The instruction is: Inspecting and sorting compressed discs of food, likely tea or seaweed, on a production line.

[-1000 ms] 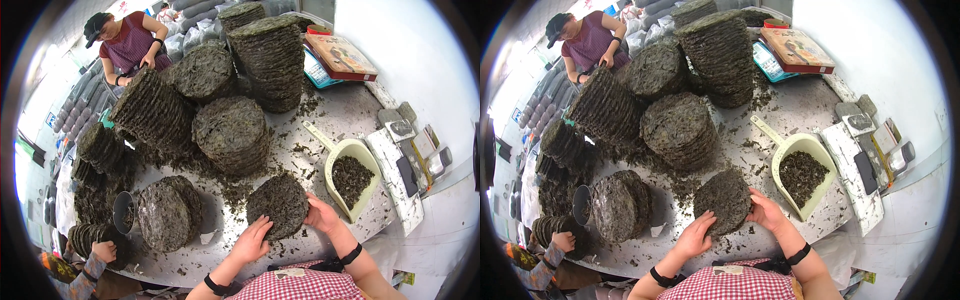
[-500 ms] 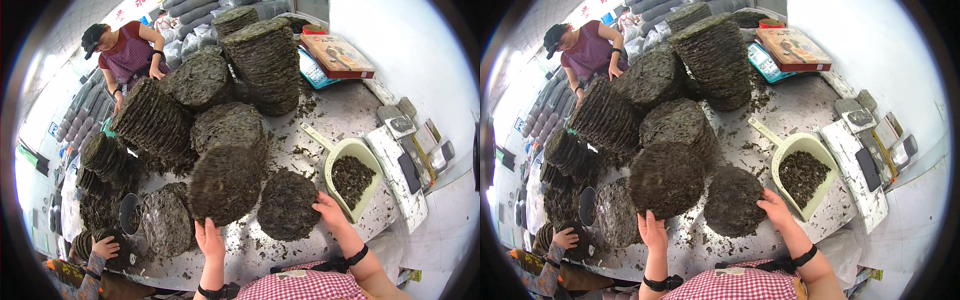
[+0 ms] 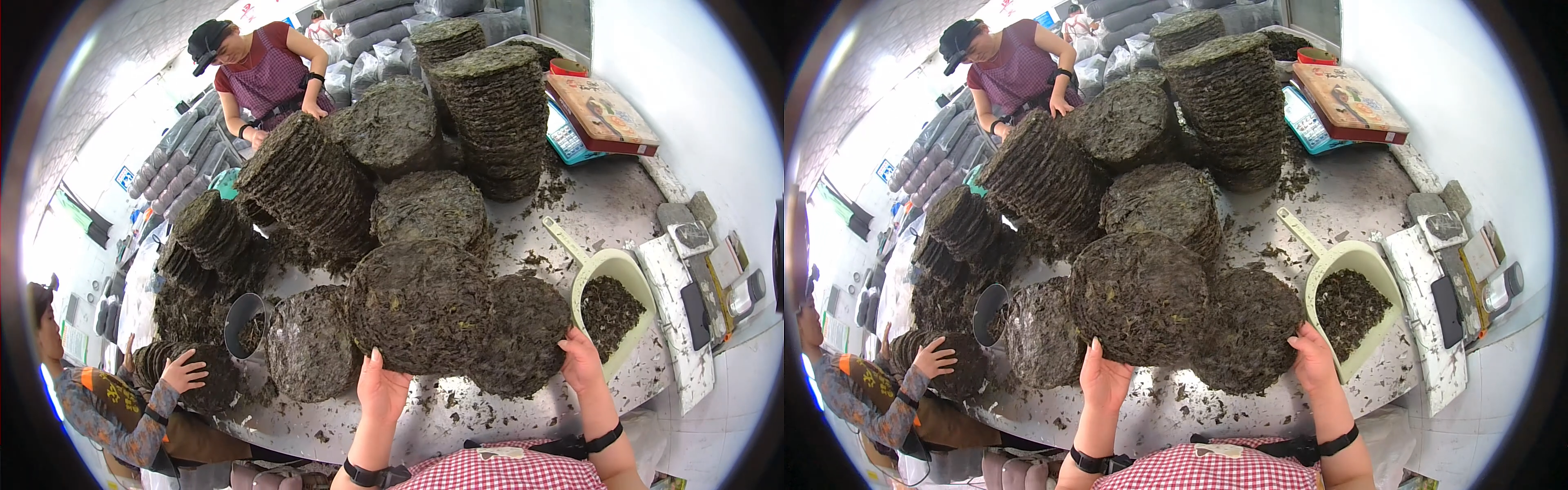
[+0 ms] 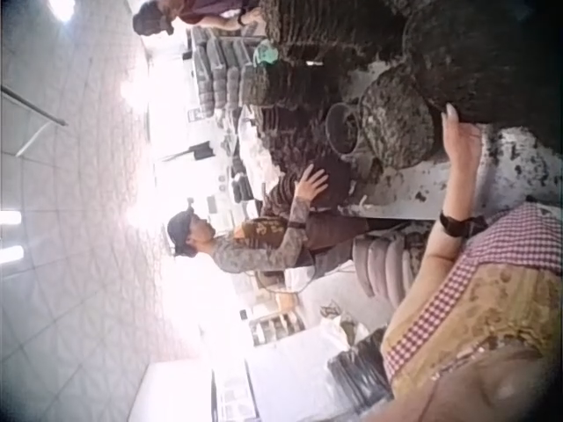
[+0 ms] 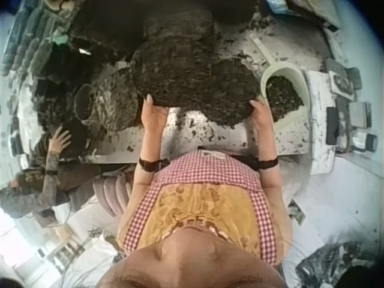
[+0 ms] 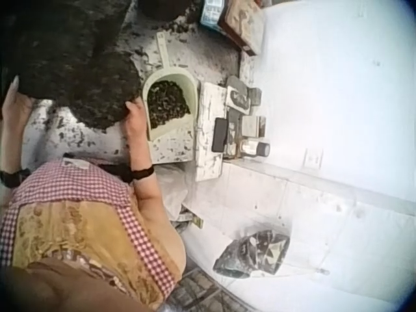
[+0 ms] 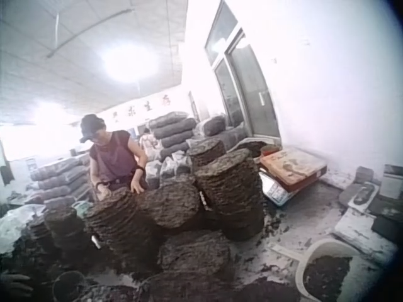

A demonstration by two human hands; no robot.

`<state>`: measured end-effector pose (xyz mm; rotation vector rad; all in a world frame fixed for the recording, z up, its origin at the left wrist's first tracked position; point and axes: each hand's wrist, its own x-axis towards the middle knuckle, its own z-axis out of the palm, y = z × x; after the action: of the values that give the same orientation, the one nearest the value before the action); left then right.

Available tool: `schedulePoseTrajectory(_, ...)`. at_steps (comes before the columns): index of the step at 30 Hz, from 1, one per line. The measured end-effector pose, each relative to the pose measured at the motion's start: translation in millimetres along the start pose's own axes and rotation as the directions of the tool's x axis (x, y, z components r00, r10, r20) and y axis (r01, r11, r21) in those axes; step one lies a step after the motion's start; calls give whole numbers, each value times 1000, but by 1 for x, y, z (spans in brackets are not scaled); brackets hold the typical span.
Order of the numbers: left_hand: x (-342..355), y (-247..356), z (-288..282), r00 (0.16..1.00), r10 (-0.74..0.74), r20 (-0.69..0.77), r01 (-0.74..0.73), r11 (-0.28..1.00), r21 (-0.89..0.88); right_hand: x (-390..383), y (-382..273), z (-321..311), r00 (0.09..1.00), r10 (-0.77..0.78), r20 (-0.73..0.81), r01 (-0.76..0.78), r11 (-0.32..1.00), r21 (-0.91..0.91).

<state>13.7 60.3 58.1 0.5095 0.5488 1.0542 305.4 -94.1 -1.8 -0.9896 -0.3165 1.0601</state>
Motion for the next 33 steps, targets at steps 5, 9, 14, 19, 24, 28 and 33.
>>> schedulePoseTrajectory(5, -3, 3, 1, 1000, -1, 10, 1, 1000, -16, 2, 5, -14, 1000, 27, 7, -28, 995, 98)
schedulePoseTrajectory(9, -2, 1, -6, 1000, -11, 6, 11, 1000, 0, -3, -4, -6, 1000, 16, -17, -14, 991, 134)
schedulePoseTrajectory(14, 0, -4, -3, 998, -51, 27, 51, 999, -4, -6, -11, -1, 1000, -12, -18, 16, 971, 238)
schedulePoseTrajectory(19, -6, 7, -4, 999, 10, 38, -4, 991, -137, -9, -26, 19, 999, 23, -23, -13, 932, 362)
schedulePoseTrajectory(24, -6, 8, 1, 995, 32, 97, -14, 983, -182, -13, -33, 17, 999, -5, -43, 21, 923, 384)
schedulePoseTrajectory(28, -8, 8, 2, 998, 30, 63, -18, 981, -195, -11, -28, 12, 999, -29, -20, 35, 924, 381)
schedulePoseTrajectory(33, -8, 4, 0, 995, 31, 91, -16, 987, -160, -14, -34, 17, 999, -54, -5, 52, 932, 358)
